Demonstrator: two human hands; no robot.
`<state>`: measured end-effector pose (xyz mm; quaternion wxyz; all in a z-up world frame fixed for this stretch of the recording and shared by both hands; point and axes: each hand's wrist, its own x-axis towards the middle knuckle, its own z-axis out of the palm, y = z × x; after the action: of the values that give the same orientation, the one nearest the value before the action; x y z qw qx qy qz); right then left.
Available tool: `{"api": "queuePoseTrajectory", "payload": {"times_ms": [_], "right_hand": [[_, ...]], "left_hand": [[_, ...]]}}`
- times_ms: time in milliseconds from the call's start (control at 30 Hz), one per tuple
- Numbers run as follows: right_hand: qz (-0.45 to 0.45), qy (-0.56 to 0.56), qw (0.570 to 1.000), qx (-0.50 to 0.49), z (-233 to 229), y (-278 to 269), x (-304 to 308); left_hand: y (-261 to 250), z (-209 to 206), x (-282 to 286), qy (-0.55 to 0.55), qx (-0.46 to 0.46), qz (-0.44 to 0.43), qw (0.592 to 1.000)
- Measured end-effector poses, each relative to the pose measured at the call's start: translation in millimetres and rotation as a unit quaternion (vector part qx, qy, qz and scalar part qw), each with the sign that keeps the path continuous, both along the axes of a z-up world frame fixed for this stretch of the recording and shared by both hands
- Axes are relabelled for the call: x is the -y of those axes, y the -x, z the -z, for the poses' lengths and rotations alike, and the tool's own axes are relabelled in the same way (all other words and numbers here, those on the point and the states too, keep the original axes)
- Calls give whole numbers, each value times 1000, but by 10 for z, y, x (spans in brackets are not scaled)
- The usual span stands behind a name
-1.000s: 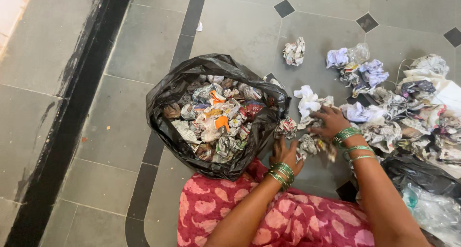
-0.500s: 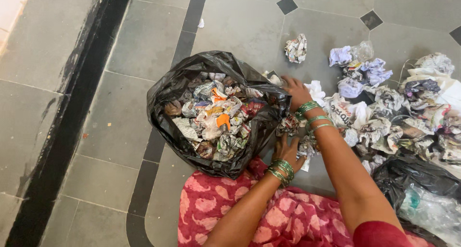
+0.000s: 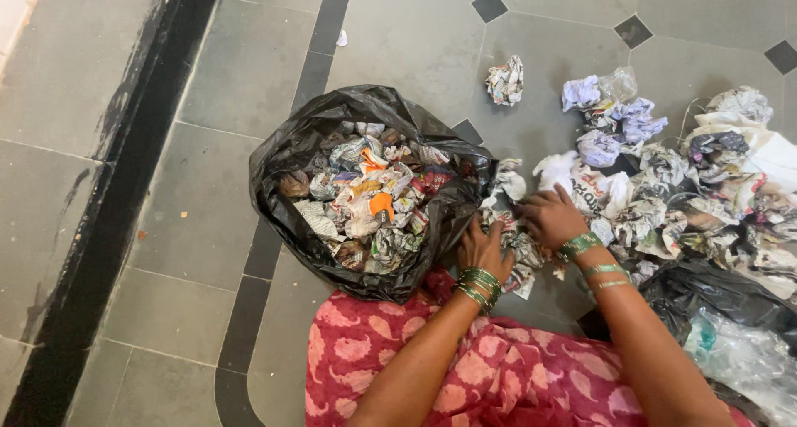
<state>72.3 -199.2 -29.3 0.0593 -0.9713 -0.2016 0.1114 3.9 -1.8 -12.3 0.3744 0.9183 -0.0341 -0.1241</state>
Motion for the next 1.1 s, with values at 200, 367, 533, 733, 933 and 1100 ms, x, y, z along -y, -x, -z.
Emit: {"api": "queuePoseTrajectory", "payload": {"times_ms": [200,367,533,733,933,1100], "right_hand": [[27,-91,995,33,-453,918,193],[144,-163,976,15,-592,1441,158],[225,-140,964,12,-403,1453,120],[277,-179,933,145,-145,1347,204],[296,-526,796,52,-206,1335,228],[291,-625,723,-32,-165,1323,213]], "left_hand": [[12,184,-13,-11,-3,32,999],[0,367,11,-15,-21,55,998],[-1,522,13,58,54,51,996],[-39,499,-41,146,124,31,981],[-39,327,26,246,88,51,964],[3,217,32,335,-6,91,938]]}}
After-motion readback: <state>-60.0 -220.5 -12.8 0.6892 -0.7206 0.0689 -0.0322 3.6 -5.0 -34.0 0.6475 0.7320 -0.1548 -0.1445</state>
